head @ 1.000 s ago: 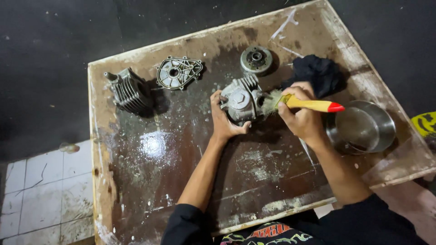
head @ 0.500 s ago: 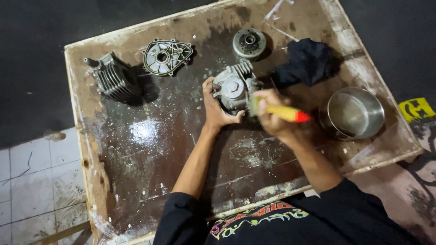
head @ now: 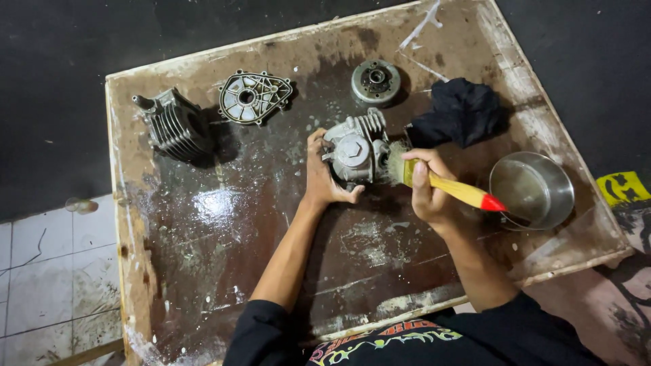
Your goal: The person scrubs a metal engine cylinder head with a brush dipped in liquid, then uses a sanding block to rub the surface. The person rotates the part to clean different sides.
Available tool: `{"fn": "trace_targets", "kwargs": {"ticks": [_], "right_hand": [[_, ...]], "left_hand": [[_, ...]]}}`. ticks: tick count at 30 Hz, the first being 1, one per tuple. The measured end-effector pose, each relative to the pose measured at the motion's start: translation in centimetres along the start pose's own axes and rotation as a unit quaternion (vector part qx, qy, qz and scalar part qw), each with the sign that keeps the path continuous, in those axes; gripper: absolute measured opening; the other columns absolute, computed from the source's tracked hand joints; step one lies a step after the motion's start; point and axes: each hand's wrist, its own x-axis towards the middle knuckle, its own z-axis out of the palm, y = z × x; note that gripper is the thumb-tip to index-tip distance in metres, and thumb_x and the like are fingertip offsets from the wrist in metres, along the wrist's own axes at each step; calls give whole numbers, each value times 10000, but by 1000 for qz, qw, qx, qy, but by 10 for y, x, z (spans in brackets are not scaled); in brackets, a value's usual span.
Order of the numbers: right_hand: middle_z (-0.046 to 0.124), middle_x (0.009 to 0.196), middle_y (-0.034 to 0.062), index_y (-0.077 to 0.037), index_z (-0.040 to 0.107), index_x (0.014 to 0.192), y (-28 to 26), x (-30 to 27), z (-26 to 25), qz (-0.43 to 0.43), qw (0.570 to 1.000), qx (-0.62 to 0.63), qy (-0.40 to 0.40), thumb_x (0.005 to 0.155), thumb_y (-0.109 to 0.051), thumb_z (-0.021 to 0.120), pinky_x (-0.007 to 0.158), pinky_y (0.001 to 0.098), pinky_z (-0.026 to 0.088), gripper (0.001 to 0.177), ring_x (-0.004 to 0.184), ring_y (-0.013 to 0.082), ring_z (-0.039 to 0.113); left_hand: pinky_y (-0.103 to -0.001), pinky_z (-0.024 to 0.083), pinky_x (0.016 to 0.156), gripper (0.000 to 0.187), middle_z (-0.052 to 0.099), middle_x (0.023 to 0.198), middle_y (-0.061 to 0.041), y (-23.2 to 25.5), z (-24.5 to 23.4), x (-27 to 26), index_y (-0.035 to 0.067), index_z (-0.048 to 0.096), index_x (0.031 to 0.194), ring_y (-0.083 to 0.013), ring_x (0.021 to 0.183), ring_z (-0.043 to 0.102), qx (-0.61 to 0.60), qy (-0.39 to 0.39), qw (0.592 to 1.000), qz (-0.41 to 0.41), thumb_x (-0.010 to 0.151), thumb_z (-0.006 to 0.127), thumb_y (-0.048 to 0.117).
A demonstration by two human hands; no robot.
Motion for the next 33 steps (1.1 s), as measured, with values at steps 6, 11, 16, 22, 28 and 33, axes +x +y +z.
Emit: {"fn": "trace_targets", "kwargs": {"ticks": [6,11,16,22,28,33], "right_hand": [[591,797,30,12,591,1135,14,2,12,59,998,-18,8,1145,-230,422,571,260,442,295,656,101,523],[639,678,71,-9,638,1025,25,-4,31,2,995,-75,-65,1051,-180,475,436,275,444,238,522,141,587],[653,769,150,4,613,1106,-25,19,20,-8,995,-69,-79,1071,-152,507,599,380,508,192,653,251,647],[651,743,155,17,615,1110,-21,16,21,18,992,-84,-88,1040,-122,525,591,402,510,180,646,293,665],[655,798,181,22,599,1120,-22,14,21,-15,994,-83,-76,1028,-102,539,647,424,519,165,697,338,664],[673,855,186,3,596,1124,-26,17,21,-19,994,-76,-74,1041,-99,535,658,419,528,145,737,337,677]], "left_hand": [[-468,490,1031,1263,370,1478,-230,-1,1,-2,93,261,1481,-324,1236,495,14,5,1000,-3,506,915,559],[-448,490,1034,1272,364,1455,-224,3,1,2,81,248,1495,-327,1250,482,-2,8,1000,4,518,912,553],[-435,473,1046,1261,377,1449,-212,6,0,3,68,255,1487,-307,1231,475,-3,17,1000,1,526,917,546],[-430,476,1052,1278,364,1474,-227,7,-1,4,41,258,1499,-308,1227,485,0,10,1000,-3,531,909,563],[-442,470,1072,1273,381,1468,-218,7,1,2,48,268,1505,-333,1264,487,6,16,1000,6,529,909,555],[-480,435,1125,1193,405,1406,-226,9,-2,5,24,314,1416,-383,1321,460,35,15,999,21,519,910,537]]}}
